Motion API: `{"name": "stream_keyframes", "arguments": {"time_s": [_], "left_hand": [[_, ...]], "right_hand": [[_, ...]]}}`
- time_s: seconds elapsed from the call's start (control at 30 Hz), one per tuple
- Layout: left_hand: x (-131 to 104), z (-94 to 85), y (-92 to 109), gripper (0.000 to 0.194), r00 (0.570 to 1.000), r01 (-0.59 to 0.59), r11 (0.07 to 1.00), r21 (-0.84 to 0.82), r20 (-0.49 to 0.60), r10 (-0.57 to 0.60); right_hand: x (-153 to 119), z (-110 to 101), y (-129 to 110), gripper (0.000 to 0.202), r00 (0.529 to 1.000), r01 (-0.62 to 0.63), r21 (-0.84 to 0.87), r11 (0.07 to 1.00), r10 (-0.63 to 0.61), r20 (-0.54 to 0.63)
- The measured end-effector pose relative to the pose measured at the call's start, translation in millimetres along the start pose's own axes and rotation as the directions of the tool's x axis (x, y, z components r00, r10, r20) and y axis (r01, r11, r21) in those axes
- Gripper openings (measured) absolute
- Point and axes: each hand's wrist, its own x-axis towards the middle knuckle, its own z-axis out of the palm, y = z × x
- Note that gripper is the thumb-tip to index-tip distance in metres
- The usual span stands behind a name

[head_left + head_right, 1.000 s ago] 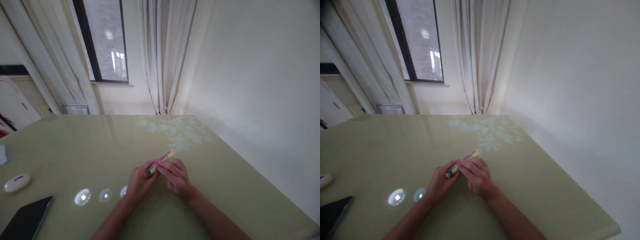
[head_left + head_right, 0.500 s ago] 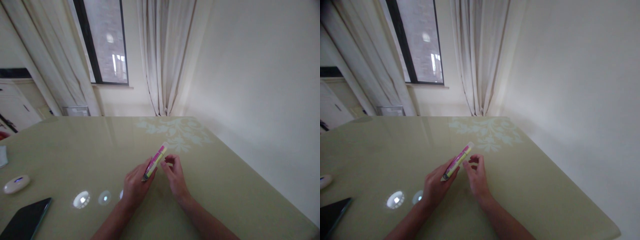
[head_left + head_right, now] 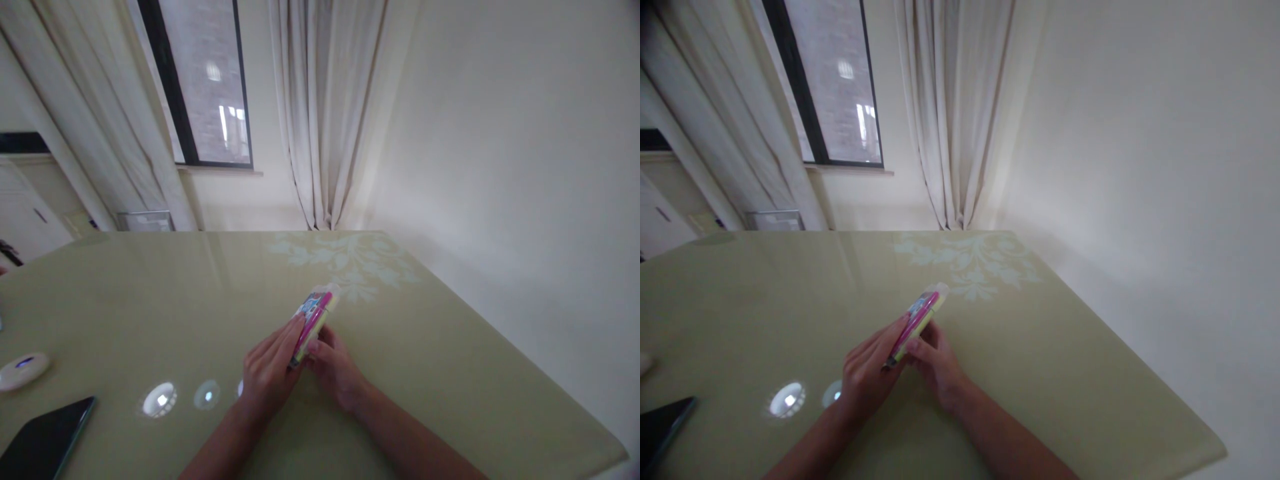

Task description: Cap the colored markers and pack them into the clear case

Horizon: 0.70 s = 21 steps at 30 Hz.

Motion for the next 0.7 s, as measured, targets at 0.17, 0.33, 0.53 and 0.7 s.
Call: {"name": "stream_keyframes", "arguments": {"time_s": [0.17, 0.33, 0.53, 0.7], "left_hand": [[1, -0.4, 4, 0.076, 0.999, -0.031, 0.999, 0.011, 0.030, 0.031], [3, -1.5, 8, 0.072, 1.000, -0.018, 1.000, -0.001, 0.016, 0.018], [4, 0.8, 10, 0.067, 1.000, -0.028, 1.000, -0.012, -0.008, 0.028], [3, 3.5, 11, 0.067, 0.999, 0.005, 1.000, 0.009, -0.040, -0.004]], "right_hand": [[0, -4, 7, 0.049, 0.999, -0.020, 0.066, 0.998, 0.018, 0.037], [-2, -3, 5, 0.052, 0.999, -0.001, 0.075, 0.997, -0.003, 0.053], [-3, -4, 1, 0.049, 1.000, 0.001, 0.063, 0.998, -0.003, 0.031], [-1, -3, -3, 0.051, 0.999, 0.032, 0.032, 0.999, -0.033, 0.017]]}}
